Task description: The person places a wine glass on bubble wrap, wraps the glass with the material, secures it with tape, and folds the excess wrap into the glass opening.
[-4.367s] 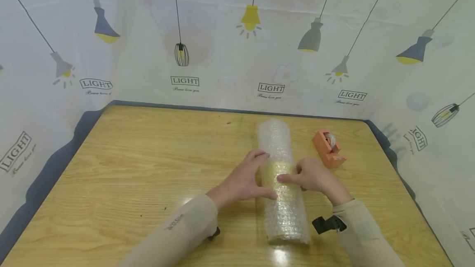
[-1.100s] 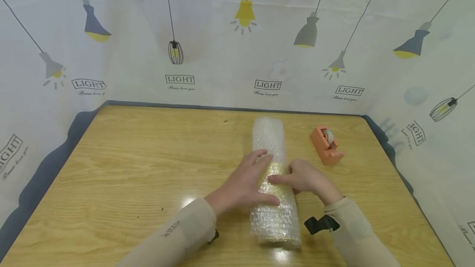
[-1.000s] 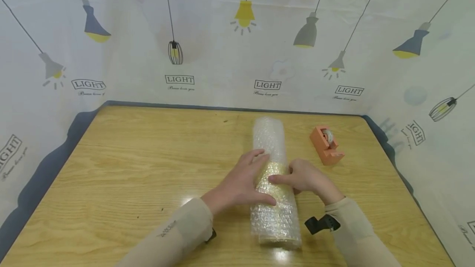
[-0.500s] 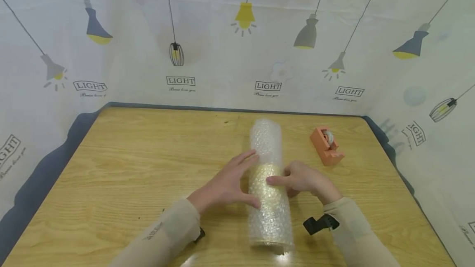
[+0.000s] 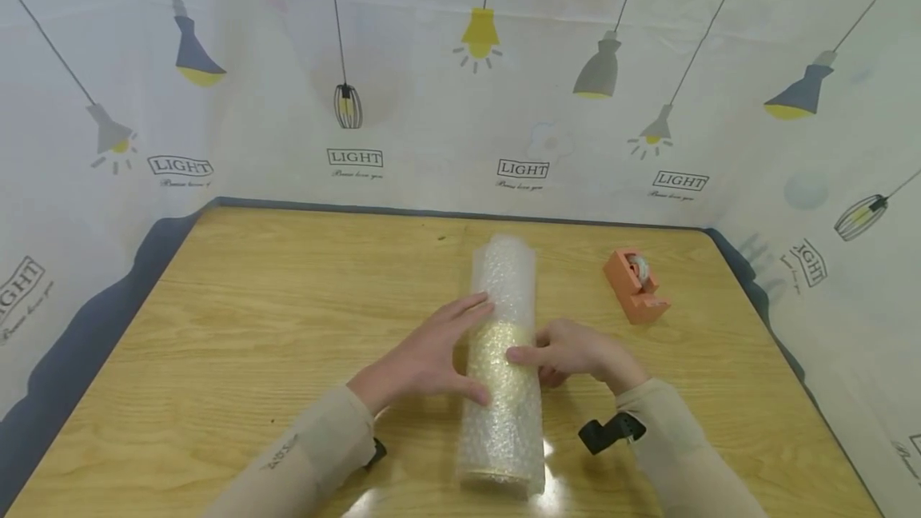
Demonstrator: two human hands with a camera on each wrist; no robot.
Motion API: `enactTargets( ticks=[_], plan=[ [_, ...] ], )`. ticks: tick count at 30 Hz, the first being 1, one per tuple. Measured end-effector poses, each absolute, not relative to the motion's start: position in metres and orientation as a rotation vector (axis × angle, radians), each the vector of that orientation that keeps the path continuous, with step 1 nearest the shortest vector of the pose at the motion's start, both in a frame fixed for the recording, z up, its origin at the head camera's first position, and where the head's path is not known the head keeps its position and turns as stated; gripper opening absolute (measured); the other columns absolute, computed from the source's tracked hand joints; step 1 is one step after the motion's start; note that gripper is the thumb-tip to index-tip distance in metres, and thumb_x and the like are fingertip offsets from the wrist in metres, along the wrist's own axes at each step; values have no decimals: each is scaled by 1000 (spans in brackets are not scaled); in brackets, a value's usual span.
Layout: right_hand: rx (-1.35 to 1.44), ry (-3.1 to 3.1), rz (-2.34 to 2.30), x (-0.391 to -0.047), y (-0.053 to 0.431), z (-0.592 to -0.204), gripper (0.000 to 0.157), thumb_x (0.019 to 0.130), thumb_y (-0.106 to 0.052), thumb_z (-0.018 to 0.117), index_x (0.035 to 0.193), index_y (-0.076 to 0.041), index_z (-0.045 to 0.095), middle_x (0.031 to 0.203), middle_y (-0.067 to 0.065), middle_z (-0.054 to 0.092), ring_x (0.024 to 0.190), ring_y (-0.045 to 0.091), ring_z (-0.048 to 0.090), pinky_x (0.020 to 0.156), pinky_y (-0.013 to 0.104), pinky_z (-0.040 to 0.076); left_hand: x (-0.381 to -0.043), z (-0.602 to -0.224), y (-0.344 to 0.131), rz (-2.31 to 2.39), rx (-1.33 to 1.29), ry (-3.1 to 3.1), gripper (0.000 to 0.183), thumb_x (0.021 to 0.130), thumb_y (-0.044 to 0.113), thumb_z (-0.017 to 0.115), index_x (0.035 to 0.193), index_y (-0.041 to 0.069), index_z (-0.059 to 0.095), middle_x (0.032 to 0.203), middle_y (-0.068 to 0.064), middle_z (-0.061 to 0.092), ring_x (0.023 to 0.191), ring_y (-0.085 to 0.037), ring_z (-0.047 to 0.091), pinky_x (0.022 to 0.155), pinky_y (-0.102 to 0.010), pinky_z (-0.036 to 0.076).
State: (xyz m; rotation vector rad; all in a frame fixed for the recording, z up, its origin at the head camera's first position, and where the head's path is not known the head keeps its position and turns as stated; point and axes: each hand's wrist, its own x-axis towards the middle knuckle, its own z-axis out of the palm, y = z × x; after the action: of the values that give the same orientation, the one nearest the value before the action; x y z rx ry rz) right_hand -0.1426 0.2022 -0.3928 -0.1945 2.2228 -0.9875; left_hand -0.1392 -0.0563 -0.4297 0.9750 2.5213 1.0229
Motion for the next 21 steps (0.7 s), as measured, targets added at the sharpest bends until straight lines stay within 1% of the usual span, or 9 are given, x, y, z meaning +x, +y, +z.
enactTargets(
  ticks=[4,6,9,14,18,21],
  plan=[
    [-215,2264,-911,-143,202,-391,47,98,-49,68,96,-3,72,91,8,72,86,23,69,79,40,62,-139,-429,-57,1050,976,2504,125,67,58,88,166,18,22,174,3,13,158,-23,16,127,-52,22],
    [-228,2295,-864,-143,202,-390,45,98,-48,68,89,-4,71,88,10,70,83,23,66,76,38,60,-139,-430,-56,1053,976,2499,124,69,57,88,166,17,22,174,4,14,158,-23,16,127,-50,22],
    [-255,2351,-800,-144,205,-390,41,98,-46,69,85,-6,70,85,10,70,80,23,64,69,34,55,-138,-430,-53,1049,974,2502,123,70,57,88,166,17,22,174,5,13,158,-22,16,128,-49,22],
    [-334,2427,-706,-147,208,-390,38,97,-44,70,91,-7,74,81,5,70,75,17,62,64,28,50,-137,-431,-48,1048,989,2533,123,70,58,88,166,17,23,173,6,14,158,-21,18,128,-47,21],
    [-384,2436,-681,-149,211,-388,35,97,-42,72,93,-7,74,79,2,69,71,13,57,63,28,49,-136,-433,-43,1037,1008,2563,123,70,61,87,166,17,23,173,6,14,158,-21,18,128,-47,21],
    [-411,2416,-700,-150,215,-387,33,97,-39,72,97,-6,74,80,1,69,71,13,58,64,28,50,-135,-433,-40,1039,1004,2567,123,71,62,86,166,17,22,174,7,12,158,-20,17,128,-47,20]
  ],
)
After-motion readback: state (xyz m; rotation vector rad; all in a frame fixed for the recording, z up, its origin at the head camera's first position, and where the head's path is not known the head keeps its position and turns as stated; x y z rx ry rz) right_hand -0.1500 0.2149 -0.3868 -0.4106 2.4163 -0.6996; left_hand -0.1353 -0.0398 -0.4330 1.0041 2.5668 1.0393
